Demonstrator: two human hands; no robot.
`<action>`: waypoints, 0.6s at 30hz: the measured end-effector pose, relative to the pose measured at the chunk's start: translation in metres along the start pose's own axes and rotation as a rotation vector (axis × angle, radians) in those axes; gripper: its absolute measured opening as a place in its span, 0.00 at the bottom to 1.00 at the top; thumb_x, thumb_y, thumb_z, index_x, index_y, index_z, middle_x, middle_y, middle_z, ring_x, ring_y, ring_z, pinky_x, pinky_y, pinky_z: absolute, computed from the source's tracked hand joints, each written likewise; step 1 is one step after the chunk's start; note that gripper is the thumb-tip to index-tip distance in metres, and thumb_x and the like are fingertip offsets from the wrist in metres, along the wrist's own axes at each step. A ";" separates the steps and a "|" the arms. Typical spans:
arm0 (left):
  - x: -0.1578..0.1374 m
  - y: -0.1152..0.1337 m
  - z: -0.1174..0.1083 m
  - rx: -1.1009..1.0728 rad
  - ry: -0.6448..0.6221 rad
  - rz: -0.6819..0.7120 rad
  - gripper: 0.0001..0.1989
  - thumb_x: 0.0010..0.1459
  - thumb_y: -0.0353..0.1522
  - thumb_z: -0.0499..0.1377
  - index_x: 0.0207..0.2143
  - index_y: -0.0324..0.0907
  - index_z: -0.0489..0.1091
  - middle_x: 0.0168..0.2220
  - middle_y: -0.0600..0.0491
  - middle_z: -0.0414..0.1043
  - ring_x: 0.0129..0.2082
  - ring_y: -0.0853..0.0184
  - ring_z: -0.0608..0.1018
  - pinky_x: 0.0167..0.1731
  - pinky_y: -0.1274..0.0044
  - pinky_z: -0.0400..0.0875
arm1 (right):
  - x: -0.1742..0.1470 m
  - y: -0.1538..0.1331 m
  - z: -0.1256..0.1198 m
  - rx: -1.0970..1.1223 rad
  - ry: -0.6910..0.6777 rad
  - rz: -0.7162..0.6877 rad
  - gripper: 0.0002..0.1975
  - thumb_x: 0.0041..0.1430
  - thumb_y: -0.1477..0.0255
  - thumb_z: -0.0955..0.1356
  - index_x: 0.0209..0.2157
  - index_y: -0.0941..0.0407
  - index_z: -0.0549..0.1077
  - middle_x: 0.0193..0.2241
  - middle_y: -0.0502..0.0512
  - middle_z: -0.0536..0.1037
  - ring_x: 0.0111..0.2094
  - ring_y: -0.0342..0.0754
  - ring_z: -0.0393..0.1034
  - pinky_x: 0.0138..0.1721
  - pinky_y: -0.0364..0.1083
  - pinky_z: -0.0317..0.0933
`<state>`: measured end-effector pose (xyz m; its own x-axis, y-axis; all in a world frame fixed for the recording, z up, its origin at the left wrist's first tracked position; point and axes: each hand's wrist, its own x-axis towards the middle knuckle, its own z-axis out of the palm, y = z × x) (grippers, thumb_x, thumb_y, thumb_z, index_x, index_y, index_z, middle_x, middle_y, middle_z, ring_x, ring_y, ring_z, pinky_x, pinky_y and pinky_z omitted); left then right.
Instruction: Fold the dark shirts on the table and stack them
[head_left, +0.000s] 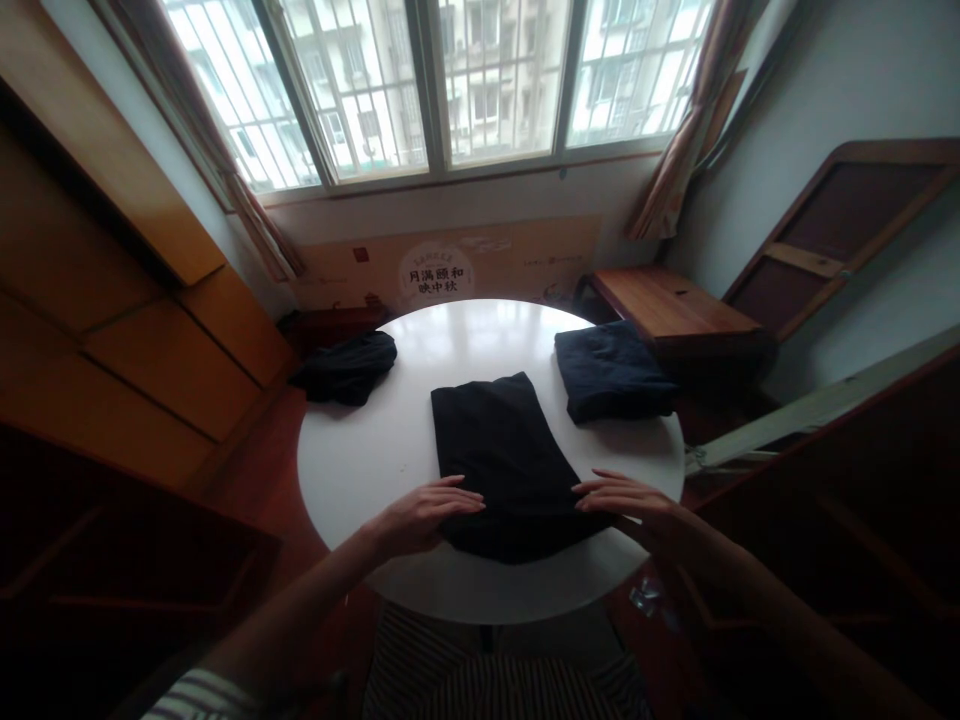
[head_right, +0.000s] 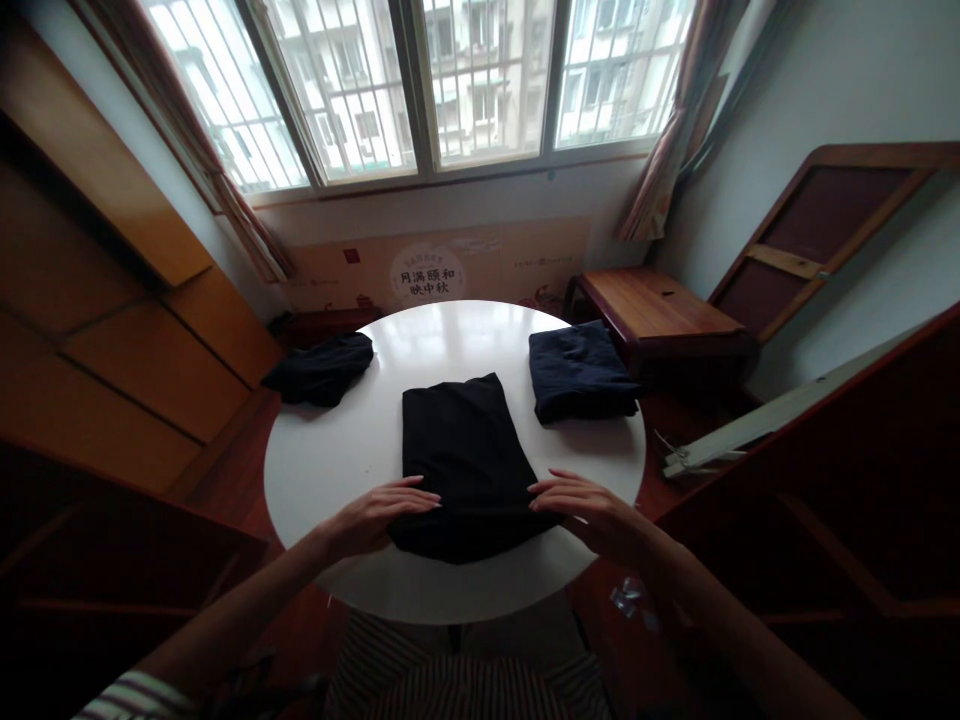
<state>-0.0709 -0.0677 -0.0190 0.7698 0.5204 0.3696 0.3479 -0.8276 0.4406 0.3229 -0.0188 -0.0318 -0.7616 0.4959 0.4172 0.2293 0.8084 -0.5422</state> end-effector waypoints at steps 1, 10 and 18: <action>-0.006 0.005 0.002 -0.076 0.063 -0.072 0.15 0.64 0.28 0.50 0.50 0.39 0.71 0.44 0.44 0.79 0.45 0.63 0.80 0.52 0.67 0.72 | 0.000 -0.007 0.000 0.058 0.039 0.041 0.13 0.69 0.69 0.62 0.48 0.51 0.77 0.44 0.58 0.82 0.50 0.51 0.75 0.60 0.55 0.63; 0.043 -0.014 -0.011 -0.801 0.867 -0.919 0.20 0.57 0.47 0.62 0.33 0.36 0.72 0.24 0.54 0.71 0.24 0.70 0.72 0.25 0.80 0.69 | 0.116 -0.004 0.004 0.561 0.491 0.509 0.22 0.61 0.54 0.67 0.49 0.54 0.71 0.38 0.56 0.79 0.37 0.50 0.76 0.39 0.48 0.73; 0.049 -0.057 -0.011 -1.135 0.866 -1.096 0.15 0.53 0.37 0.68 0.37 0.34 0.74 0.28 0.48 0.78 0.29 0.66 0.79 0.34 0.77 0.74 | 0.168 0.061 0.033 0.660 0.408 0.701 0.29 0.46 0.65 0.74 0.50 0.55 0.68 0.36 0.55 0.80 0.33 0.51 0.77 0.33 0.47 0.71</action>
<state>-0.0583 0.0074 -0.0170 -0.1337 0.9341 -0.3310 -0.3311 0.2728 0.9033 0.1891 0.1031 -0.0191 -0.2951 0.9555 0.0031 0.0710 0.0251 -0.9972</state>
